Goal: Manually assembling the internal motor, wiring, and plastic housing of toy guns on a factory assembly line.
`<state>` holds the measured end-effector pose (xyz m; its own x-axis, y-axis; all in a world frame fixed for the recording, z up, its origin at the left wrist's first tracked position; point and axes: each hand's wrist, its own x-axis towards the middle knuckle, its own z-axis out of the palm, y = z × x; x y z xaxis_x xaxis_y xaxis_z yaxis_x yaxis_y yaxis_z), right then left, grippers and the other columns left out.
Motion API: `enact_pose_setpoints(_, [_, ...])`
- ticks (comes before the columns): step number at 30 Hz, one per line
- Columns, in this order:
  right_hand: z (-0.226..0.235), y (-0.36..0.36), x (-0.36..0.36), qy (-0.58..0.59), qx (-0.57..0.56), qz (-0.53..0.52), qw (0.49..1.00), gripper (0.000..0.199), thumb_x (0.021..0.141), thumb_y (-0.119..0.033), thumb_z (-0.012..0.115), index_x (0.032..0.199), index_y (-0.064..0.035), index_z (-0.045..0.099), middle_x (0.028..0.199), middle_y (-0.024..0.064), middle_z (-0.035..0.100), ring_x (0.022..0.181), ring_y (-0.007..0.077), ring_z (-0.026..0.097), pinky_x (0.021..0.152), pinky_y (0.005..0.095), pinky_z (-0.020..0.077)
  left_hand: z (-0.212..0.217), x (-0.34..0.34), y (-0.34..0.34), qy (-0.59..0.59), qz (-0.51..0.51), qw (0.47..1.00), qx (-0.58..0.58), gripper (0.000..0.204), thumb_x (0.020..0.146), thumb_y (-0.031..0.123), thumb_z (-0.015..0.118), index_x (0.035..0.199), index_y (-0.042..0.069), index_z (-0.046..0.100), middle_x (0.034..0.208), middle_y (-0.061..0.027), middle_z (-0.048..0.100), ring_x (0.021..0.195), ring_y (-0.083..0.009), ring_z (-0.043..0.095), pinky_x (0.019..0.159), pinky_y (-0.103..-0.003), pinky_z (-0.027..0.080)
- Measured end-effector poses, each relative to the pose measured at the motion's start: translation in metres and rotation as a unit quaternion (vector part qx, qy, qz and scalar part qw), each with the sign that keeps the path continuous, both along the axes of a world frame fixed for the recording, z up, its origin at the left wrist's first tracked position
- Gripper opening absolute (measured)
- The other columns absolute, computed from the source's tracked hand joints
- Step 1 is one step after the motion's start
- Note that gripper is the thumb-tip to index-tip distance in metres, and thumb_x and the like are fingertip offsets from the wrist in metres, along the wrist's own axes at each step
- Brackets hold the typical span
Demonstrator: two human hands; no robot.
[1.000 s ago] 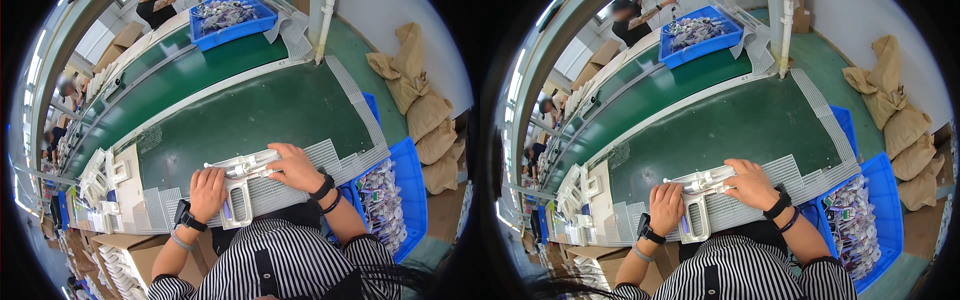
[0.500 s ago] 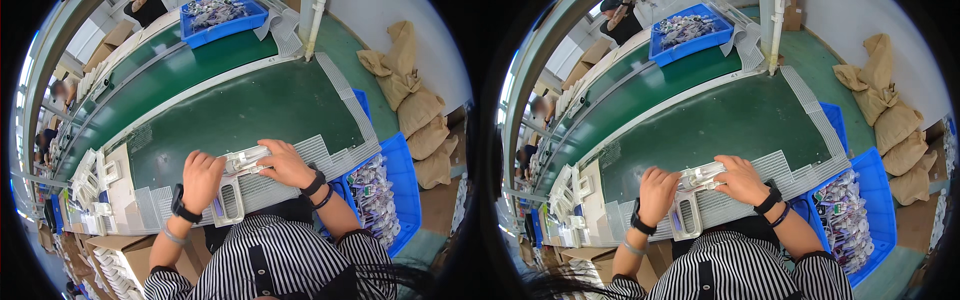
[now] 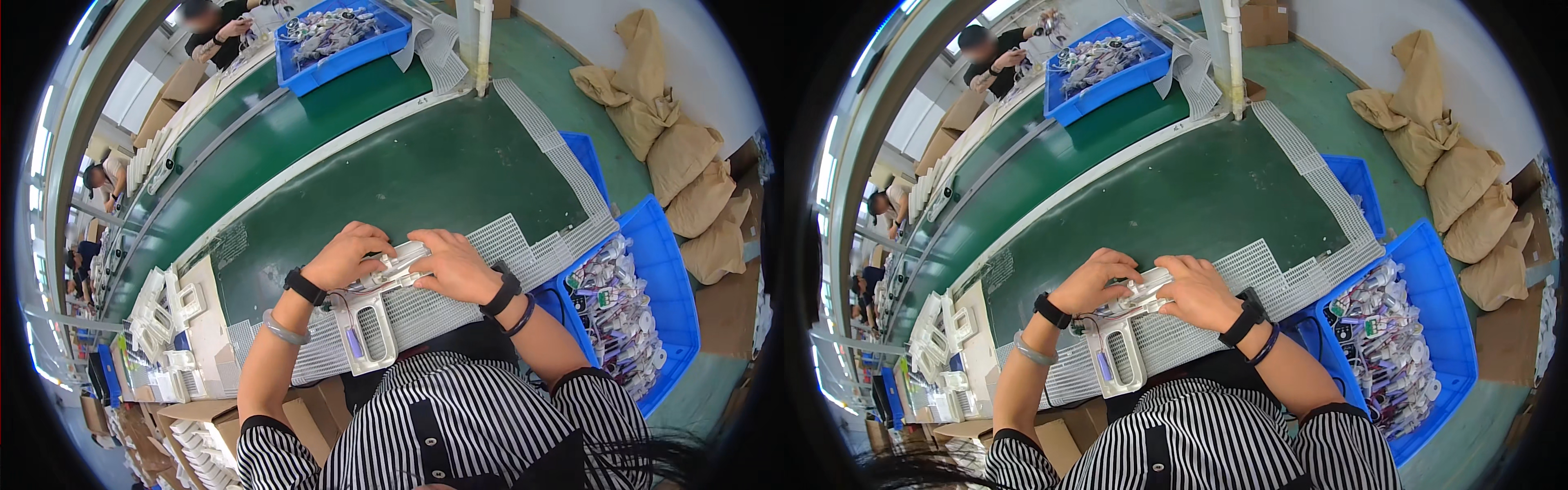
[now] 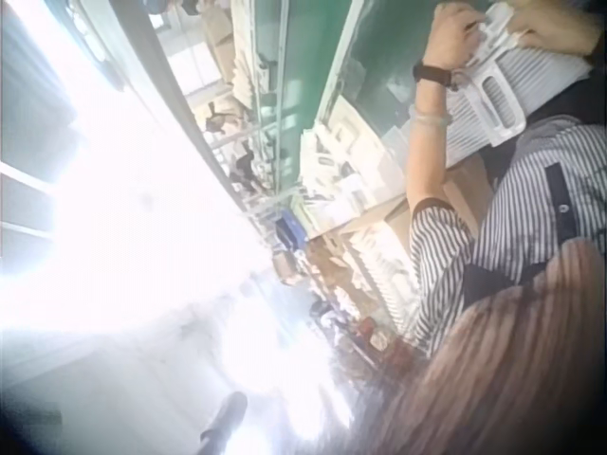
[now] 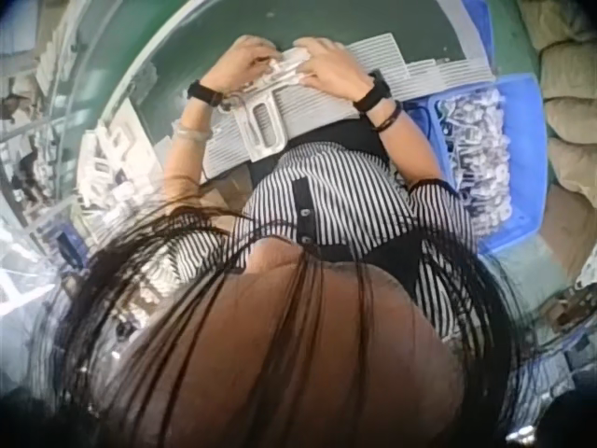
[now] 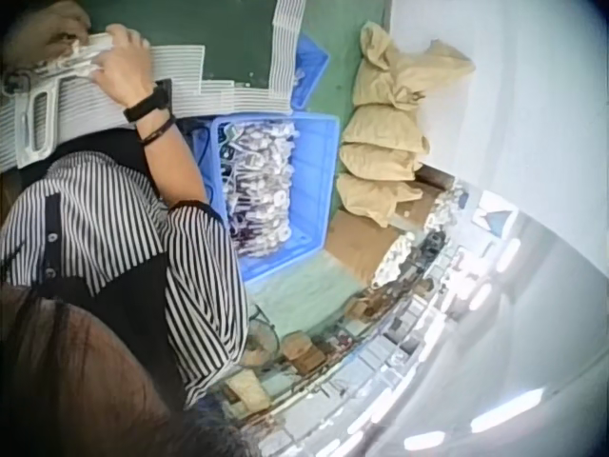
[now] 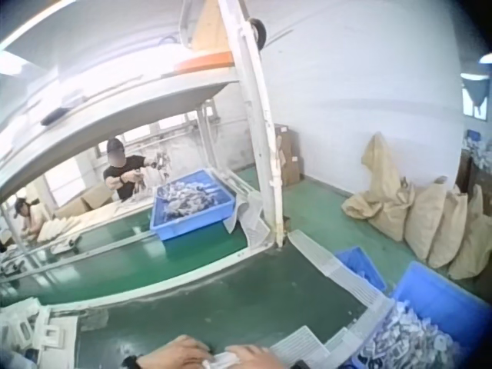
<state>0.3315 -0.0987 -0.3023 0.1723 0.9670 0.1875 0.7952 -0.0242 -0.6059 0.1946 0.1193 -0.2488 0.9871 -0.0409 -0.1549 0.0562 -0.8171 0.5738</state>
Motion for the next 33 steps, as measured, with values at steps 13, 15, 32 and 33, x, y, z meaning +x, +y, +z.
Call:
enact_pose_setpoints(13, [-0.005, 0.002, 0.000, 0.006, 0.001, -0.003, 1.000, 0.024, 0.082, -0.027, 0.079, 0.100, -0.0114, 0.079, 0.144, 0.0107, 0.054, 0.132, 0.0316, 0.048, 0.107, 0.0457, 0.0396, 0.022, 0.005, -0.036, -0.134, -0.134, 0.936, 0.297, 0.027, 0.082, 0.016, 0.074, 0.105, 0.009, 0.062, 0.100, -0.0068, 0.068, 0.100, -0.0297, 0.065, 0.089, -0.043, 0.053])
enact_pose_setpoints(15, [-0.004, 0.002, -0.001, 0.008, 0.007, -0.013, 1.000, 0.023, 0.083, -0.028, 0.079, 0.098, -0.0104, 0.080, 0.145, 0.0110, 0.054, 0.132, 0.0319, 0.048, 0.108, 0.0458, 0.0392, 0.025, 0.010, -0.049, -0.143, -0.110, 0.947, 0.265, 0.029, 0.082, 0.017, 0.075, 0.106, 0.009, 0.062, 0.092, -0.0073, 0.064, 0.091, -0.0294, 0.066, 0.080, -0.043, 0.054])
enact_pose_setpoints(32, [-0.005, 0.001, 0.001, 0.000, 0.026, -0.004, 1.000, 0.026, 0.075, -0.018, 0.082, 0.099, -0.0093, 0.080, 0.142, 0.0100, 0.056, 0.130, 0.0295, 0.051, 0.104, 0.0439, 0.0408, -0.022, -0.020, -0.103, -0.156, 0.165, 0.962, 0.152, 0.027, 0.077, 0.019, 0.081, 0.100, 0.010, 0.072, 0.089, -0.0076, 0.065, 0.084, -0.0307, 0.064, 0.074, -0.043, 0.051])
enact_pose_setpoints(33, [-0.007, 0.002, 0.002, -0.006, 0.028, -0.006, 1.000, 0.026, 0.075, -0.015, 0.081, 0.101, -0.0095, 0.080, 0.142, 0.0106, 0.056, 0.130, 0.0297, 0.051, 0.104, 0.0438, 0.0408, -0.025, -0.021, -0.103, -0.174, 0.160, 0.958, 0.164, 0.027, 0.077, 0.018, 0.081, 0.102, 0.010, 0.072, 0.092, -0.0078, 0.066, 0.086, -0.0307, 0.064, 0.076, -0.043, 0.051])
